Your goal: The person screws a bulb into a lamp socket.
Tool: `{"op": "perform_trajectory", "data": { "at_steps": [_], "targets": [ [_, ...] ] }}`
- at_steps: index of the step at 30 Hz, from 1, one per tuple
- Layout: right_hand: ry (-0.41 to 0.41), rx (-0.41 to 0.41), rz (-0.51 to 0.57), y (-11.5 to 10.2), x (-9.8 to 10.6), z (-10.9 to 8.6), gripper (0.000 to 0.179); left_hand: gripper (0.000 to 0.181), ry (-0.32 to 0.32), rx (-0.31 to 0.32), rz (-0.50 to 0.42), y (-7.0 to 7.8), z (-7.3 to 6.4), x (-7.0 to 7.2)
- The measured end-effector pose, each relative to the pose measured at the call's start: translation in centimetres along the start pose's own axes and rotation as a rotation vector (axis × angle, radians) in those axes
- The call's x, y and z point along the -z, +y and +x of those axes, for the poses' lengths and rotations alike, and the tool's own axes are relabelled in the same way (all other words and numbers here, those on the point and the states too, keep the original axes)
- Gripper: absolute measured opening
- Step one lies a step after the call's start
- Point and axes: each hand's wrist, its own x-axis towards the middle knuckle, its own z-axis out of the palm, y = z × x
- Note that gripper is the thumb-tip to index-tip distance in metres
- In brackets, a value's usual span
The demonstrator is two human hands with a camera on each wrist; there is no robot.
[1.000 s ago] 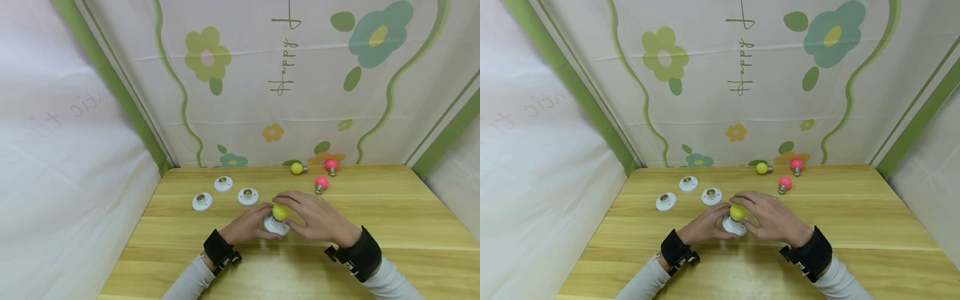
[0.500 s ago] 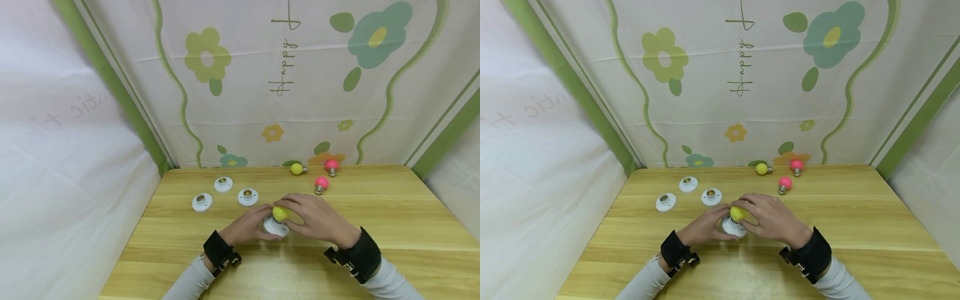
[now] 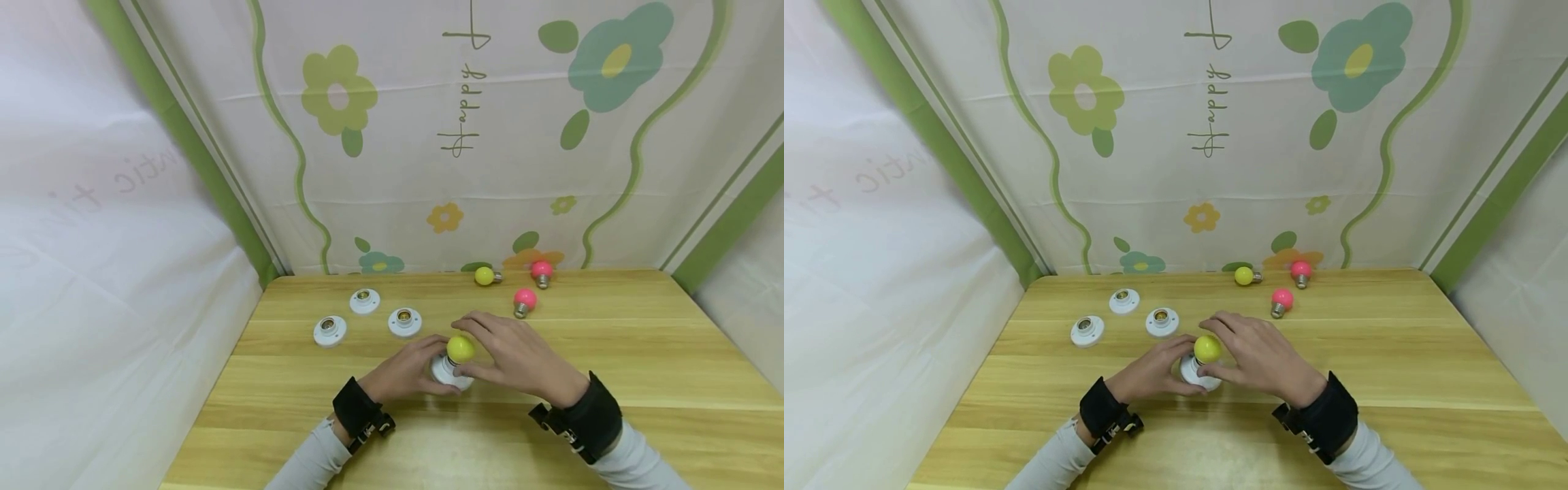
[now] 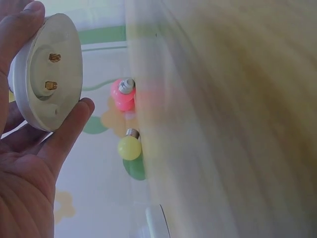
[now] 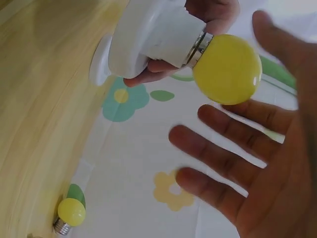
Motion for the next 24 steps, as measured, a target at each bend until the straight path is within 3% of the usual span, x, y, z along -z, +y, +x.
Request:
{"op": "perform_trajectory", "data": {
  "at_steps": [7,13,24],
  "targets": [
    [-0.075,0.047,0.097,-0.20,0.72,-0.04,0.058,0.073,0.034,-0.022,0.037,-0.02,-0.21,0.00],
    [-0.062,0.047,0.095,-0.18,0.73,0.01,0.051,0.073,0.033,-0.047,0.030,-0.11,-0.06,-0.19],
    [-0.009,0.028,0.051,-0.18,0.43,0.08,0.047,0.072,0.016,-0.030,-0.013,-0.07,0.03,-0.39]
  ]
}}
